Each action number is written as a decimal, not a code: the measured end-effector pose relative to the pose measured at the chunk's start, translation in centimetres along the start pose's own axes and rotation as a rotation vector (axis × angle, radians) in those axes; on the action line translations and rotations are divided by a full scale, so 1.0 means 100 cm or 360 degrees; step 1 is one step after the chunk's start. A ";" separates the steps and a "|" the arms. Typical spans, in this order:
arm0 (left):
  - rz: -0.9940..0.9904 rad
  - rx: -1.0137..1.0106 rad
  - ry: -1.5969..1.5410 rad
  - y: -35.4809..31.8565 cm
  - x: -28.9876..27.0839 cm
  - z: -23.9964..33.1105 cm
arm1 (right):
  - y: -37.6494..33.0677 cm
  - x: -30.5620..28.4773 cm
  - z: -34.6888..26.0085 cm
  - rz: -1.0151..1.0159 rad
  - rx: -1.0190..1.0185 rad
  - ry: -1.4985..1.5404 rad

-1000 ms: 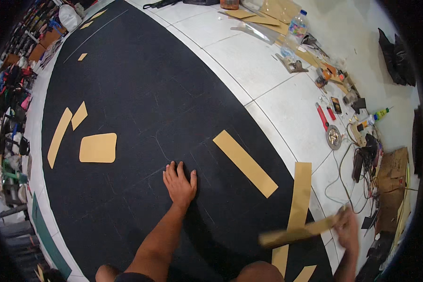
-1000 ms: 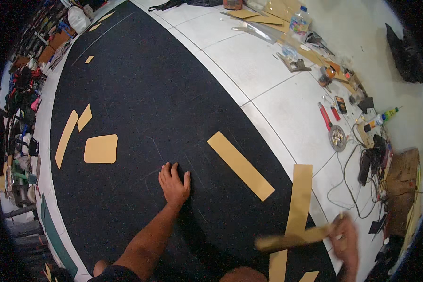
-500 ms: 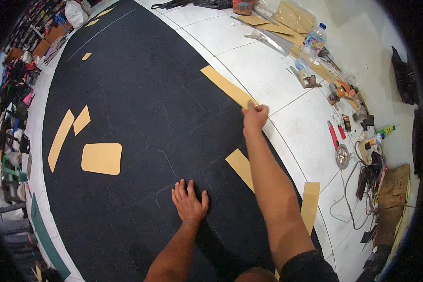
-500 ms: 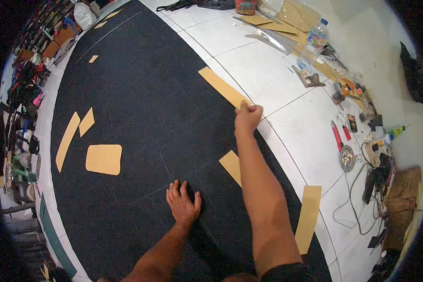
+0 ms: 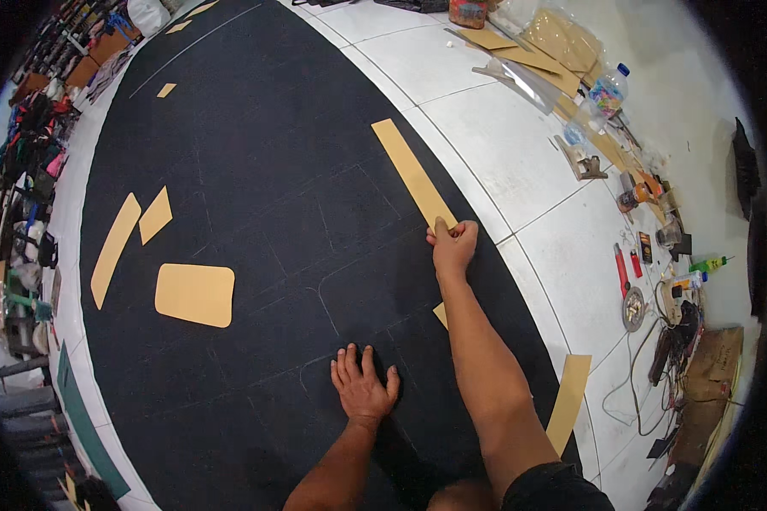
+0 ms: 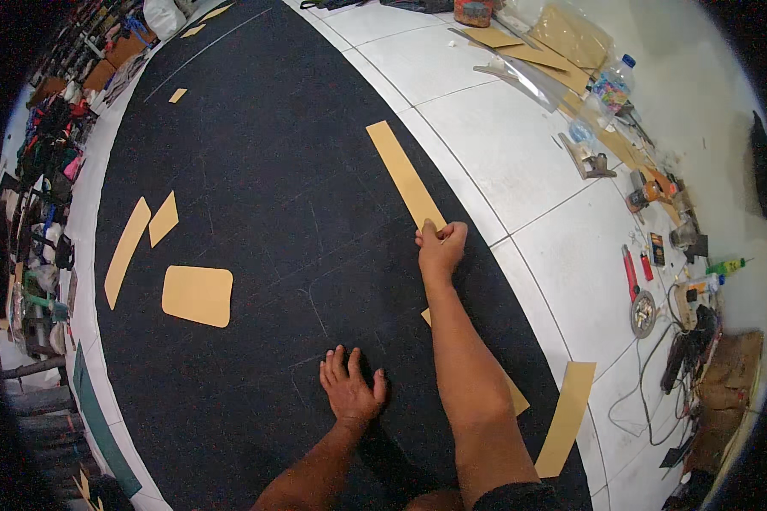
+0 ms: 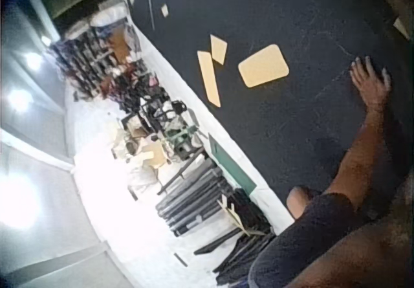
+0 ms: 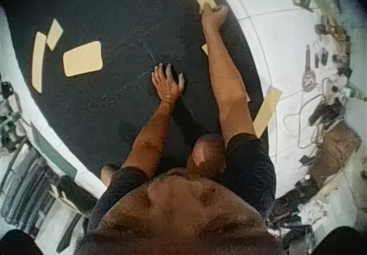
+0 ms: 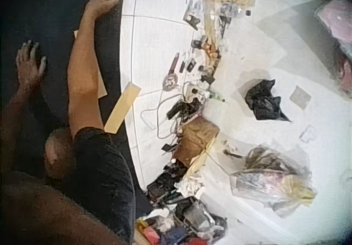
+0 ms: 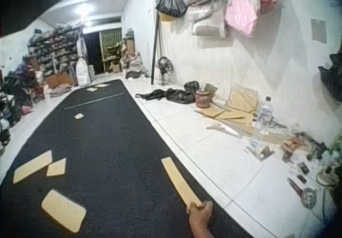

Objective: Trace yellow templates onto a large sheet of black material using a pencil.

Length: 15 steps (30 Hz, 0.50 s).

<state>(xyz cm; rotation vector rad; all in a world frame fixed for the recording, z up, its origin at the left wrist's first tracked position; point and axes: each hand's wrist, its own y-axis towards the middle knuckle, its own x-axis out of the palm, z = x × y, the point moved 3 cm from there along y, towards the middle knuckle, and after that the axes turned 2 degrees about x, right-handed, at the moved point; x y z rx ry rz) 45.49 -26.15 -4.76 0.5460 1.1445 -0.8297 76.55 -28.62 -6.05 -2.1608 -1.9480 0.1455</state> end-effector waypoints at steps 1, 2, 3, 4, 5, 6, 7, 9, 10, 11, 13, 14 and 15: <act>-0.0003 -0.0002 0.0006 0.000 0.001 -0.001 | -0.002 0.000 0.001 0.0000 0.0006 0.0002; -0.0002 0.0001 0.0017 0.000 0.002 -0.003 | -0.003 0.001 0.001 -0.0003 0.0014 -0.0008; -0.0004 0.0011 0.0022 0.000 0.004 -0.002 | -0.003 -0.001 0.001 0.0002 0.0016 -0.0023; -0.0008 0.0016 0.0022 0.000 0.004 -0.001 | -0.001 -0.003 0.004 0.0008 0.0017 -0.0023; -0.0019 0.0009 0.0014 0.000 0.004 0.001 | 0.002 -0.004 0.006 -0.0002 -0.0025 -0.0060; -0.0026 0.0000 0.0012 0.001 0.004 0.001 | 0.002 -0.003 0.005 -0.0017 -0.0065 -0.0092; -0.0026 0.0002 0.0019 0.001 0.004 0.001 | 0.002 -0.003 0.005 -0.0016 -0.0062 -0.0087; -0.0036 0.0010 0.0047 0.001 0.004 0.000 | 0.001 -0.004 0.003 -0.0005 -0.0030 -0.0158; -0.0036 0.0011 0.0049 0.001 0.004 0.000 | 0.000 -0.003 0.002 -0.0005 -0.0029 -0.0156; -0.0036 0.0009 0.0056 0.001 0.003 0.000 | -0.001 -0.002 0.001 0.0004 -0.0017 -0.0151; -0.0036 0.0013 0.0059 0.001 0.003 0.001 | 0.001 -0.003 0.003 0.0019 -0.0011 -0.0146; -0.0053 0.0001 0.0050 0.001 0.001 0.001 | 0.001 -0.003 0.004 0.0001 -0.0024 -0.0140; -0.0068 -0.0010 0.0043 0.002 0.001 0.001 | 0.001 -0.003 0.003 -0.0018 -0.0037 -0.0133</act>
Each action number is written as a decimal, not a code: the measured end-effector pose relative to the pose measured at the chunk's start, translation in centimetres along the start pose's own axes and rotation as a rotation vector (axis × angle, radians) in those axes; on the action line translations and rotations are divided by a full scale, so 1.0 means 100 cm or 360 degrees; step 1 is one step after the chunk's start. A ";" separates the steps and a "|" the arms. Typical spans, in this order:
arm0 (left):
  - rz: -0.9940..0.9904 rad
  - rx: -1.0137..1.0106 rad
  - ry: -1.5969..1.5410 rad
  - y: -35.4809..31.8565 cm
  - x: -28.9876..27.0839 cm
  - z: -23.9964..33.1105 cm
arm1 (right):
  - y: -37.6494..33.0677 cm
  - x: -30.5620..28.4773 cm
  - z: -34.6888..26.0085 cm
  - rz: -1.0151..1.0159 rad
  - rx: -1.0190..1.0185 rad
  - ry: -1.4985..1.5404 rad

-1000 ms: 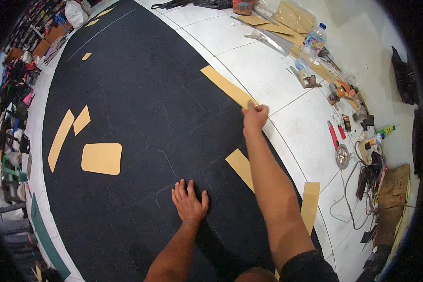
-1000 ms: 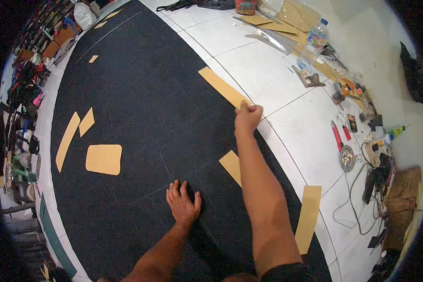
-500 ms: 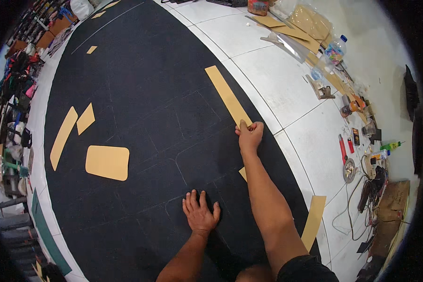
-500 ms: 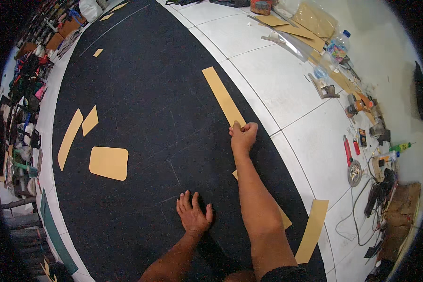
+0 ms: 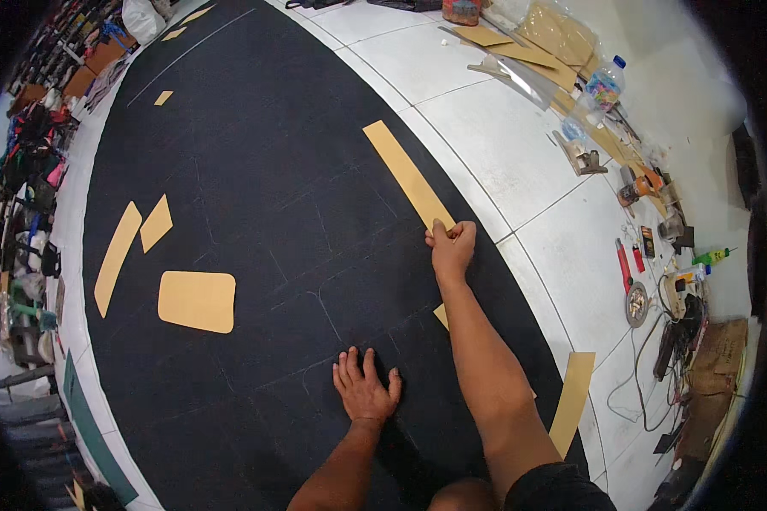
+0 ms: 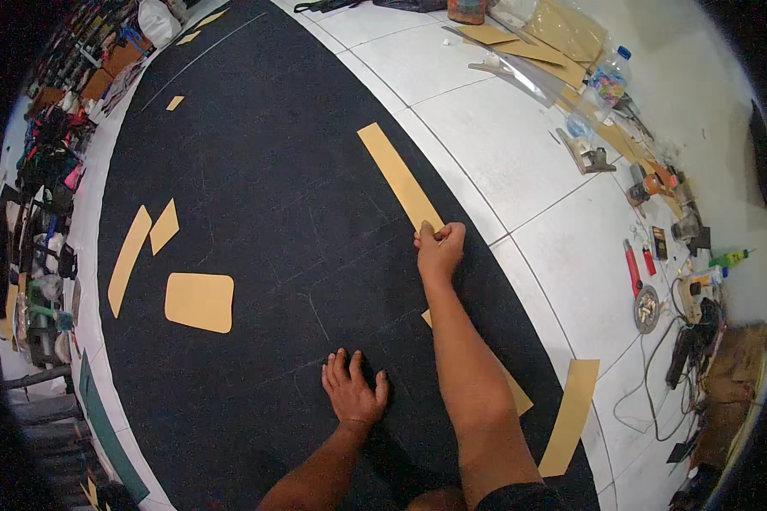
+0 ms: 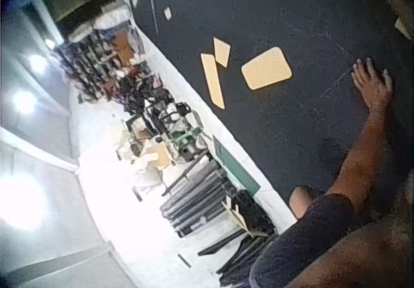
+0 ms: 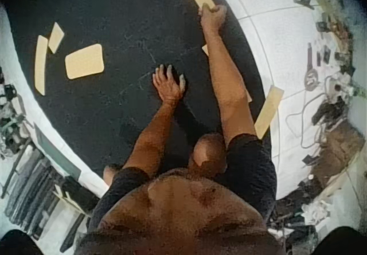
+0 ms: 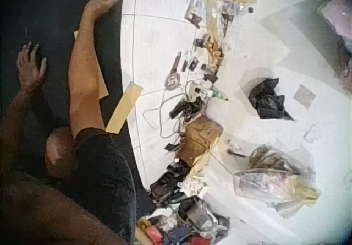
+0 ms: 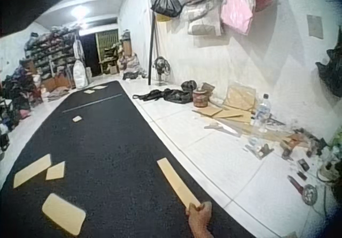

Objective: Trace yellow templates onto a large sheet of black material using a pencil.

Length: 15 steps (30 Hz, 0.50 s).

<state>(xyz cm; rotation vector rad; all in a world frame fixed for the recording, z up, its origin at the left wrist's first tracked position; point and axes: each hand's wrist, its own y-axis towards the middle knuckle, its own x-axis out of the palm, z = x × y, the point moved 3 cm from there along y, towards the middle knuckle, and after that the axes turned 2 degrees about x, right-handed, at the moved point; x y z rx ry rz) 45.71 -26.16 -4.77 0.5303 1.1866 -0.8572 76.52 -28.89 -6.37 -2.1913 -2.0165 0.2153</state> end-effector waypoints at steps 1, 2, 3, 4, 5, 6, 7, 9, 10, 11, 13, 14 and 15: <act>0.0002 0.0004 0.0000 0.000 0.000 0.000 | -0.001 0.000 0.000 0.0003 -0.0003 0.0003; 0.0008 0.0008 -0.0001 -0.001 0.000 -0.001 | -0.002 0.001 0.000 0.0007 0.0009 0.0016; 0.0014 0.0008 0.0002 -0.002 0.000 -0.002 | -0.004 0.002 -0.001 0.0007 0.0024 0.0030; 0.0016 0.0007 0.0005 -0.002 0.000 -0.003 | -0.006 0.002 -0.003 0.0006 0.0025 0.0033; 0.0013 0.0001 0.0013 -0.003 0.000 -0.004 | -0.008 0.001 -0.004 -0.0010 0.0021 0.0100; 0.0009 -0.0004 0.0017 -0.003 0.000 -0.004 | -0.008 -0.001 -0.006 -0.0023 0.0015 0.0162; 0.0006 -0.0003 0.0014 -0.003 0.000 -0.003 | -0.006 -0.005 -0.008 -0.0021 0.0015 0.0159; -0.0007 0.0004 -0.0030 -0.004 0.000 0.001 | 0.001 -0.021 -0.016 0.0077 -0.0061 0.0311; -0.0024 0.0009 -0.0038 -0.004 0.002 0.002 | 0.003 -0.031 -0.018 0.0068 -0.0069 0.0429; 0.0009 0.0023 -0.0042 -0.003 0.004 0.003 | 0.005 -0.043 -0.020 0.0087 -0.0067 0.0411; -0.0009 0.0043 -0.0059 -0.003 0.009 0.001 | -0.002 -0.075 -0.028 0.0072 -0.0064 0.0383; 0.0038 0.0054 -0.0033 -0.002 0.009 0.000 | -0.009 -0.099 -0.033 0.0018 -0.0123 0.0346; 0.0093 0.0055 0.0016 -0.001 0.006 -0.004 | -0.021 -0.124 -0.036 0.0044 -0.0098 0.0317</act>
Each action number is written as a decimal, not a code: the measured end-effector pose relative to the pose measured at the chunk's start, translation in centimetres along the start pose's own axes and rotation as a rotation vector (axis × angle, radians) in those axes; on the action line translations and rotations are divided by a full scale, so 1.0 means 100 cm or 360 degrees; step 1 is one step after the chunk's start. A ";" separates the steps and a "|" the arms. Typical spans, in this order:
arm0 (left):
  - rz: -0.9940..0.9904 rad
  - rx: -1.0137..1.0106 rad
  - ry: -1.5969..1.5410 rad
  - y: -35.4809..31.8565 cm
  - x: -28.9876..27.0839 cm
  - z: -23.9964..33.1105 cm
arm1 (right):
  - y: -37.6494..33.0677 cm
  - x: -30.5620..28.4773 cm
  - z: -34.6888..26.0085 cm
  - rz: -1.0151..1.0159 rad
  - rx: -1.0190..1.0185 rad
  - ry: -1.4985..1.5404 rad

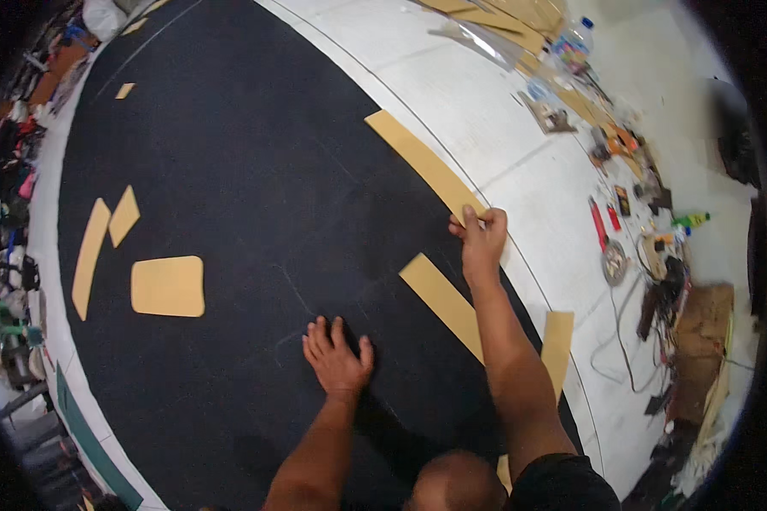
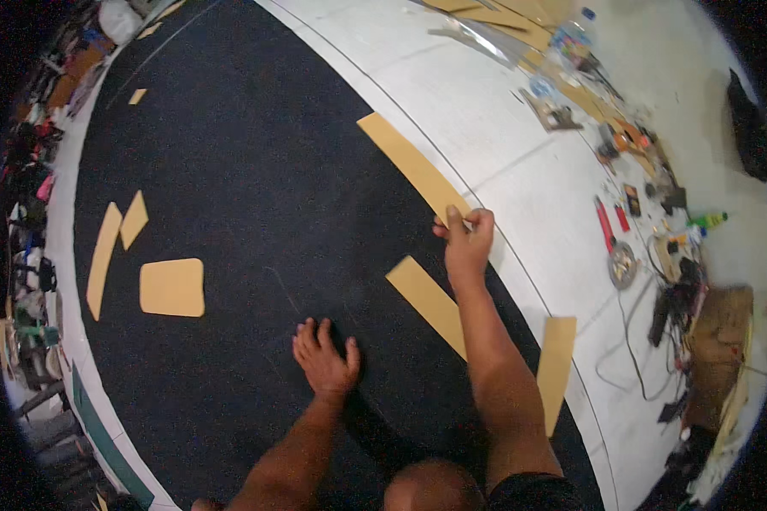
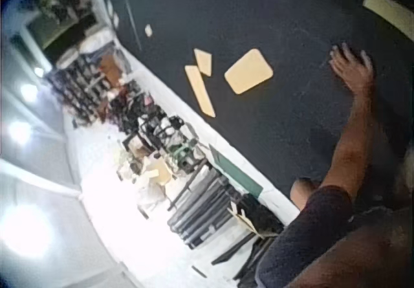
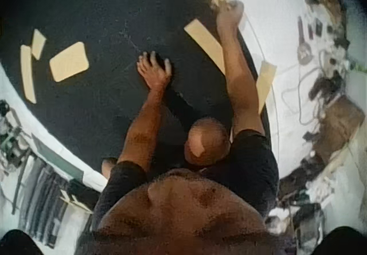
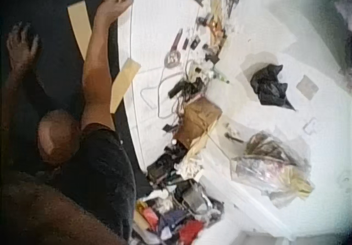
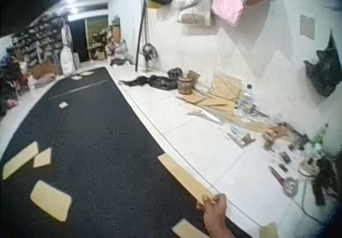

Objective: Trace yellow templates onto a large sheet of black material using a pencil.

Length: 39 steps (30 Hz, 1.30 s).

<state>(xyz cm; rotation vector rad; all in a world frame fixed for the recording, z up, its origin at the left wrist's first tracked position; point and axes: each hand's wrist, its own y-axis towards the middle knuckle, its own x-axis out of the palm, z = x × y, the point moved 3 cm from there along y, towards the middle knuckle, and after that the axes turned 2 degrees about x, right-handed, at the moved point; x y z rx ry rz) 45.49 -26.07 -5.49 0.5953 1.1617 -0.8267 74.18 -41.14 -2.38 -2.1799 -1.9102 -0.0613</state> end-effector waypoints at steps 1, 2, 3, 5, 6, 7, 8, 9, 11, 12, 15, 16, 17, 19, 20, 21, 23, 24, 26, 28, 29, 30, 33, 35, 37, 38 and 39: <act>-0.0047 0.0007 -0.0007 0.001 -0.001 -0.003 | -0.018 -0.029 -0.012 -0.0030 0.0040 -0.0038; -0.0032 -0.0011 0.0010 0.003 -0.007 -0.001 | -0.035 -0.063 -0.027 -0.0056 0.0063 -0.0084; -0.0029 -0.0025 0.0014 0.001 -0.006 0.003 | -0.054 -0.113 -0.037 0.0011 0.0147 -0.0172; -0.0019 -0.0008 0.0043 0.002 -0.004 -0.002 | -0.104 -0.206 -0.048 0.0100 0.0325 -0.0314; 0.0029 -0.0002 0.0078 0.000 -0.003 -0.003 | -0.134 -0.259 -0.051 0.0126 0.0340 -0.0329; 0.0018 0.0019 0.0076 0.000 -0.003 -0.002 | -0.171 -0.312 -0.058 0.0237 0.0451 -0.0625; 0.0084 0.0035 0.0087 0.000 -0.004 -0.002 | -0.207 -0.347 -0.070 0.0319 0.0568 -0.0518; 0.0145 0.0051 0.0071 -0.001 -0.002 0.003 | -0.247 -0.387 -0.087 0.0467 0.0682 -0.0663; 0.0116 0.0056 0.0047 -0.002 -0.001 0.006 | -0.320 -0.440 -0.112 0.0594 0.0712 -0.0852; 0.0090 0.0045 0.0024 -0.002 0.001 0.008 | -0.358 -0.469 -0.117 0.0565 0.0716 -0.0907; 0.0107 0.0079 0.0029 -0.004 -0.004 0.004 | -0.476 -0.555 -0.109 0.0557 0.0987 -0.1214; 0.0138 0.0089 0.0013 -0.002 -0.005 0.000 | -0.502 -0.571 -0.103 0.0563 0.0981 -0.1194; 0.0102 0.0028 -0.0063 -0.001 -0.006 0.002 | -0.524 -0.584 -0.100 0.0386 0.0968 -0.1750; 0.0145 0.0071 -0.0076 0.002 -0.009 0.005 | -0.538 -0.581 -0.095 0.0288 0.0819 -0.2422; 0.0190 0.0093 -0.0081 0.004 -0.013 0.009 | -0.521 -0.570 -0.085 0.0279 0.0469 -0.2495; 0.0177 0.0226 -0.0202 0.006 -0.018 0.023 | -0.500 -0.554 -0.080 0.0280 0.0127 -0.2576; 0.0010 0.0568 -0.0272 0.011 -0.012 0.068 | -0.446 -0.515 -0.059 0.0370 0.0157 -0.1885; -0.0129 0.0896 -0.0296 0.013 -0.008 0.092 | -0.416 -0.488 -0.052 0.0208 0.0076 -0.1925; -0.0156 0.1202 -0.0070 0.018 0.006 0.120 | -0.358 -0.420 -0.040 -0.0038 -0.0017 -0.1783; -0.0169 0.1149 0.0034 0.025 0.016 0.122 | -0.318 -0.343 -0.036 -0.0200 -0.0132 -0.1481; -0.0217 0.1106 0.0092 0.026 0.020 0.126 | -0.303 -0.314 -0.037 -0.0274 -0.0243 -0.1370; -0.0202 0.1101 0.0087 0.022 0.022 0.140 | -0.288 -0.299 -0.034 -0.0279 -0.0258 -0.1372; -0.0363 0.0678 0.0208 0.005 0.029 0.178 | -0.248 -0.261 -0.019 -0.0454 -0.0471 -0.1376; -0.0255 0.0566 0.0026 -0.012 0.031 0.205 | -0.219 -0.240 -0.013 -0.0426 -0.0631 -0.1426; -0.0581 0.0389 -0.0208 -0.022 0.035 0.229 | -0.190 -0.226 -0.008 -0.0351 -0.0699 -0.1552; -0.0722 0.0287 -0.0352 -0.023 0.041 0.228 | -0.177 -0.216 -0.005 -0.0275 -0.0771 -0.1680; -0.0725 0.0287 -0.0349 -0.026 0.042 0.231 | -0.163 -0.214 0.002 -0.0274 -0.0767 -0.1679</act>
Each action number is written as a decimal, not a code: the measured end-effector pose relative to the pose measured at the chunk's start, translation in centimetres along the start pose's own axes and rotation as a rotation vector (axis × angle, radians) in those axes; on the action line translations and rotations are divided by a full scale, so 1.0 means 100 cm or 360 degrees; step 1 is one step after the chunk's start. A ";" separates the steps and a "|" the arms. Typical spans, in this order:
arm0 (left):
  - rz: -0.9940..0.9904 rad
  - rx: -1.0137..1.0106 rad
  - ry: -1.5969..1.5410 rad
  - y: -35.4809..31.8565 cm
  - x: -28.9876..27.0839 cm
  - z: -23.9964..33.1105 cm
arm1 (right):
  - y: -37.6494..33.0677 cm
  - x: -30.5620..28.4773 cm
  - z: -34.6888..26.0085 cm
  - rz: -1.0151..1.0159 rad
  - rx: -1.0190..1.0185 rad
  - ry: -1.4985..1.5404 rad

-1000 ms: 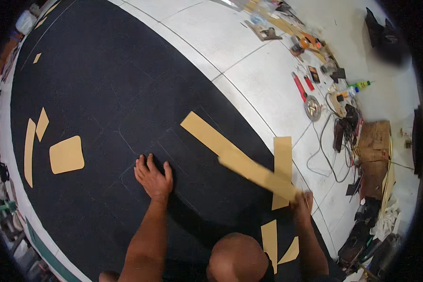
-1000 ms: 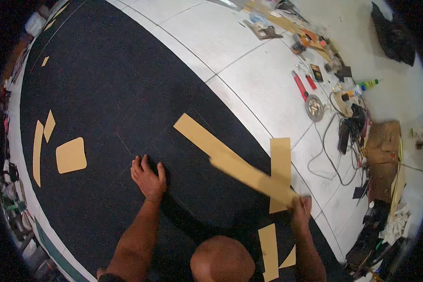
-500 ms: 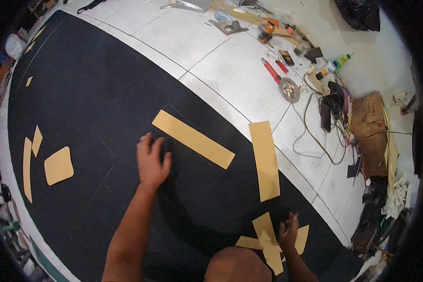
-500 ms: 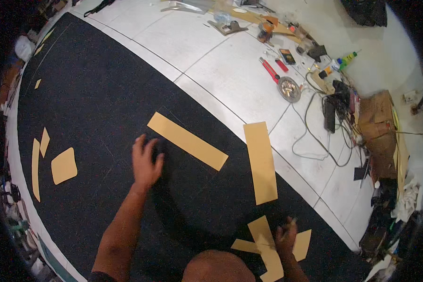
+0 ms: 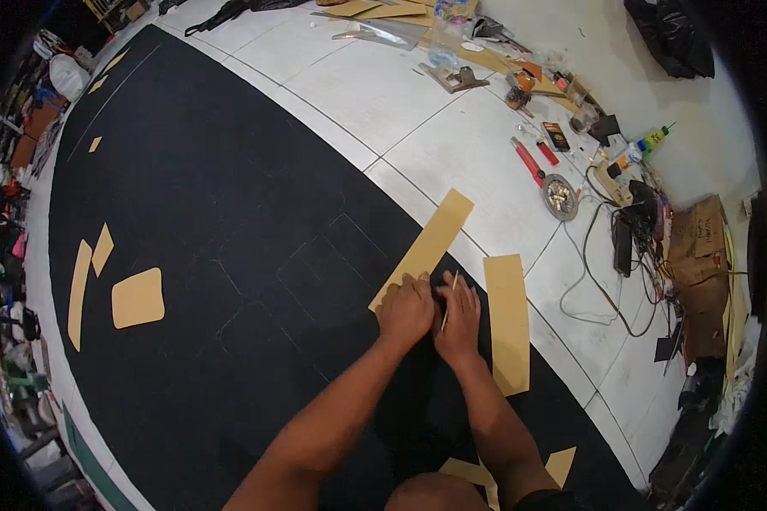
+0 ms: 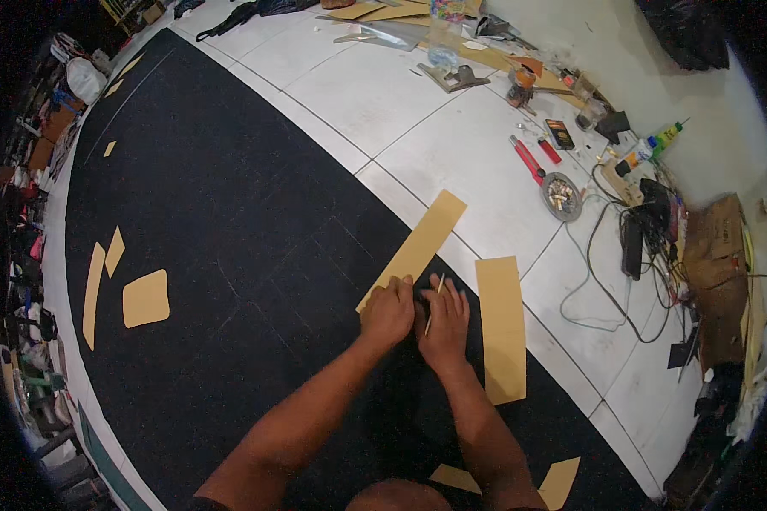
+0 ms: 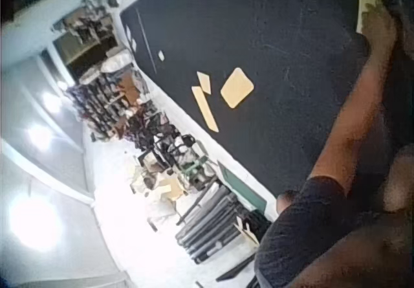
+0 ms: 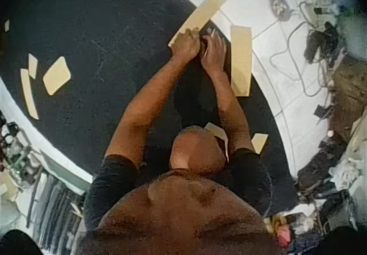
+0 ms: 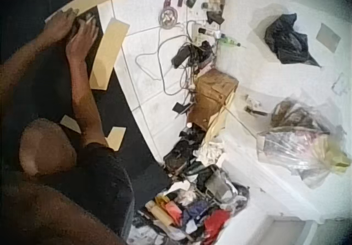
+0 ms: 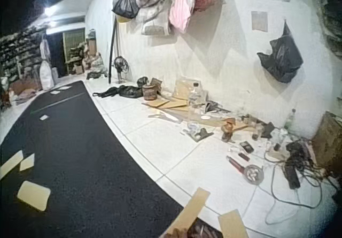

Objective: Trace yellow templates onto a large sheet of black material using a pencil.

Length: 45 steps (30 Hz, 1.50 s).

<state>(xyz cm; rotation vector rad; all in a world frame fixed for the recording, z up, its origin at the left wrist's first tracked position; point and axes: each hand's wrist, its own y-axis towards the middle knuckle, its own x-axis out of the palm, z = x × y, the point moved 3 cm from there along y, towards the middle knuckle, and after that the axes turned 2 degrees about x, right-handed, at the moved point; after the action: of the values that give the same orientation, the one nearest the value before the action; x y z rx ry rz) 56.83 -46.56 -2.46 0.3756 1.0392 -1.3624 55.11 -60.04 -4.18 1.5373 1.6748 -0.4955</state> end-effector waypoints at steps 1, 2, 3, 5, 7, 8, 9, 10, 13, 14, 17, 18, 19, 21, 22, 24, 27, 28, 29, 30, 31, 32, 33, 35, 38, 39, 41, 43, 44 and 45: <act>-0.0017 -0.0060 -0.0156 -0.004 -0.001 0.003 | 0.010 0.009 0.006 -0.0053 0.0008 -0.0105; -0.0036 -0.0118 -0.0313 -0.008 -0.001 0.005 | 0.018 0.015 0.012 -0.0106 0.0015 -0.0212; -0.0022 -0.0137 -0.0300 -0.011 -0.006 0.001 | 0.025 0.018 0.012 -0.0116 0.0007 -0.0188; 0.0018 -0.0058 -0.0047 -0.013 -0.014 -0.005 | 0.038 0.018 0.016 -0.0258 -0.0193 -0.0286; 0.0026 0.0086 -0.0004 -0.011 -0.019 -0.014 | 0.053 0.008 0.019 -0.0377 -0.0303 -0.0293; 0.0018 0.0256 0.0028 -0.009 -0.021 -0.015 | 0.060 0.003 0.020 -0.0541 -0.0403 -0.0235; 0.0024 0.0249 0.0027 -0.005 -0.024 -0.021 | 0.067 0.002 0.021 -0.0697 -0.0501 -0.0182; 0.0207 0.0350 0.0058 0.001 -0.032 -0.025 | 0.072 0.001 0.022 -0.0689 -0.0581 -0.0213; 0.0335 0.0449 0.0143 0.027 -0.047 -0.048 | 0.084 -0.002 0.024 -0.0863 -0.0664 -0.0182; 0.0315 0.0472 0.0330 0.034 -0.049 -0.053 | 0.083 -0.003 0.026 -0.0864 -0.0667 -0.0189; 0.0055 0.0346 0.0541 0.051 -0.059 -0.058 | 0.073 0.000 0.030 -0.0844 -0.0571 -0.0050; 0.0011 0.0361 0.0557 0.053 -0.060 -0.058 | 0.064 -0.002 0.030 -0.0666 -0.0435 -0.0085; -0.0036 0.0383 0.0573 0.054 -0.061 -0.056 | 0.054 -0.003 0.030 -0.0486 -0.0291 -0.0124; -0.0059 0.0340 0.0566 0.053 -0.062 -0.044 | 0.034 -0.004 0.029 -0.0395 -0.0213 -0.0137; -0.0077 0.0305 0.0560 0.053 -0.063 -0.041 | 0.029 -0.005 0.033 -0.0323 -0.0167 -0.0169; -0.0062 0.0312 0.0598 0.059 -0.061 -0.041 | 0.029 -0.004 0.039 -0.0157 -0.0096 -0.0165; -0.0064 0.0300 0.0610 0.059 -0.062 -0.037 | 0.029 -0.001 0.036 -0.0067 -0.0058 -0.0134; -0.0076 0.0266 0.0593 0.059 -0.064 -0.036 | 0.028 0.000 0.037 -0.0069 -0.0057 -0.0162; -0.0078 0.0271 0.0591 0.063 -0.060 -0.038 | 0.029 0.000 0.038 -0.0067 -0.0055 -0.0167; -0.0020 0.0266 0.0557 0.065 -0.060 -0.039 | 0.028 0.000 0.037 -0.0057 -0.0062 -0.0152; 0.0039 0.0260 0.0523 0.066 -0.059 -0.041 | 0.028 0.000 0.037 -0.0048 -0.0069 -0.0139; 0.0038 0.0259 0.0521 0.065 -0.057 -0.043 | 0.027 0.000 0.036 -0.0050 -0.0070 -0.0140; 0.0058 0.0255 0.0536 0.063 -0.058 -0.040 | 0.027 0.001 0.037 -0.0031 -0.0068 -0.0125; 0.0076 0.0256 0.0547 0.062 -0.058 -0.037 | 0.027 0.000 0.040 -0.0011 -0.0065 -0.0116; 0.0038 0.0237 0.0524 0.064 -0.057 -0.037 | 0.027 -0.001 0.040 -0.0008 -0.0067 -0.0090; 0.0032 0.0231 0.0524 0.064 -0.056 -0.038 | 0.027 -0.003 0.038 -0.0019 -0.0080 -0.0092; 0.0025 0.0228 0.0526 0.066 -0.055 -0.039 | 0.028 -0.004 0.036 -0.0027 -0.0091 -0.0095; 0.0045 0.0227 0.0507 0.066 -0.056 -0.040 | 0.029 -0.004 0.034 -0.0050 -0.0117 -0.0110; 0.0046 0.0228 0.0510 0.066 -0.057 -0.040 | 0.028 -0.004 0.034 -0.0048 -0.0117 -0.0108; 0.0008 0.0212 0.0512 0.066 -0.058 -0.037 | 0.028 -0.005 0.034 -0.0047 -0.0107 -0.0098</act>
<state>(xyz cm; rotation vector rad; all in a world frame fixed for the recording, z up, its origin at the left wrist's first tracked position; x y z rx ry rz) 62.14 -38.67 -2.05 0.7140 1.2109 -1.3989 58.76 -62.36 -5.32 1.4366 1.6526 -0.4926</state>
